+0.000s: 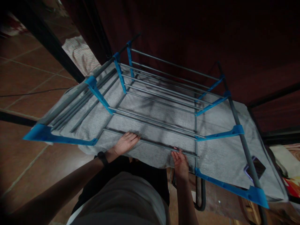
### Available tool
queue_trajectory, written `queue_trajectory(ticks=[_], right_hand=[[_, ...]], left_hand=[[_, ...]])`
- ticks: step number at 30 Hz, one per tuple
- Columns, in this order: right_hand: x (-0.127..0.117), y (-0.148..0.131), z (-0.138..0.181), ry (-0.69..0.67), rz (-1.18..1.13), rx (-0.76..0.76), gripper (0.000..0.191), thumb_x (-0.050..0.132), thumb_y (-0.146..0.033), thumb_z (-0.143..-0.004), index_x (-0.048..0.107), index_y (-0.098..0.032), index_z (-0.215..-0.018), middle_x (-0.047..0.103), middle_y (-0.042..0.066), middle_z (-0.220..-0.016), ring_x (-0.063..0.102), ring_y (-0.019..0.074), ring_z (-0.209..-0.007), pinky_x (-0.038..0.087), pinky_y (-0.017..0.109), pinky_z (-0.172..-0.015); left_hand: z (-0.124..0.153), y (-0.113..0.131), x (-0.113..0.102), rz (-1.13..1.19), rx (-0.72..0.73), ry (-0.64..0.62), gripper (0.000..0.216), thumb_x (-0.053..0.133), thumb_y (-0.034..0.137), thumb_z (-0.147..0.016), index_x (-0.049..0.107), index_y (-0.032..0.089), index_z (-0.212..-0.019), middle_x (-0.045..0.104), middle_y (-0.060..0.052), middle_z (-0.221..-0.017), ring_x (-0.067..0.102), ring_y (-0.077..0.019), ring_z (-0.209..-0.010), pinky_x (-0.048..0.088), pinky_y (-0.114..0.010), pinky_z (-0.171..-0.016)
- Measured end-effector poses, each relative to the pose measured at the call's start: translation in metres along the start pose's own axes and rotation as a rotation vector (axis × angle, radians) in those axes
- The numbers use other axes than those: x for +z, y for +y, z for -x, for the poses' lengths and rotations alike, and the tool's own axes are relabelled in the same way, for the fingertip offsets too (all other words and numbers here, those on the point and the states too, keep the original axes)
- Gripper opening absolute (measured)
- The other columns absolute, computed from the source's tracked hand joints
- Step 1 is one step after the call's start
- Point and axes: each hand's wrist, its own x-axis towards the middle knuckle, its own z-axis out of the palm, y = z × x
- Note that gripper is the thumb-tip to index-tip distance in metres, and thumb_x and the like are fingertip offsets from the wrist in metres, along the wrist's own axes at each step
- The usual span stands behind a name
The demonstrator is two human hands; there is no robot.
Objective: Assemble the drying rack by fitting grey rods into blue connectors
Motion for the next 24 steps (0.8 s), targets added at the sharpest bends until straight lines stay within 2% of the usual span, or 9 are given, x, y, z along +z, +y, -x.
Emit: queue_trajectory(ticks=[6,15,24], right_hand=[[-0.0022,0.0018,-0.0002,-0.004,0.002,-0.012,0.014,0.084,-0.028,-0.073,0.072,-0.025,-0.079,0.080,0.000,-0.090,0.077,0.0170,-0.093,0.058,0.041,-0.106],[-0.0059,0.0044,-0.0045,-0.010,0.004,-0.009,0.021,0.088,-0.031,-0.072,0.069,-0.025,-0.075,0.078,-0.002,-0.081,0.077,0.0165,-0.087,0.062,0.038,-0.100],[-0.0029,0.0027,-0.0034,0.007,0.010,0.000,0.024,0.090,-0.033,-0.070,0.067,-0.024,-0.073,0.077,-0.001,-0.080,0.077,0.0158,-0.083,0.064,0.036,-0.095]], left_hand=[[-0.0003,-0.0004,0.0019,0.026,0.008,-0.016,0.025,0.055,0.010,-0.099,0.065,0.018,-0.120,0.070,-0.005,-0.098,0.065,-0.0188,-0.092,0.047,-0.035,-0.090],[-0.0005,-0.0002,0.0014,0.064,-0.002,-0.027,0.031,0.054,0.010,-0.099,0.061,0.018,-0.129,0.070,-0.005,-0.099,0.067,-0.0194,-0.094,0.048,-0.035,-0.090],[-0.0012,0.0000,-0.0016,0.026,0.019,-0.041,0.028,0.051,0.008,-0.100,0.063,0.017,-0.123,0.069,-0.006,-0.099,0.066,-0.0196,-0.094,0.048,-0.035,-0.090]])
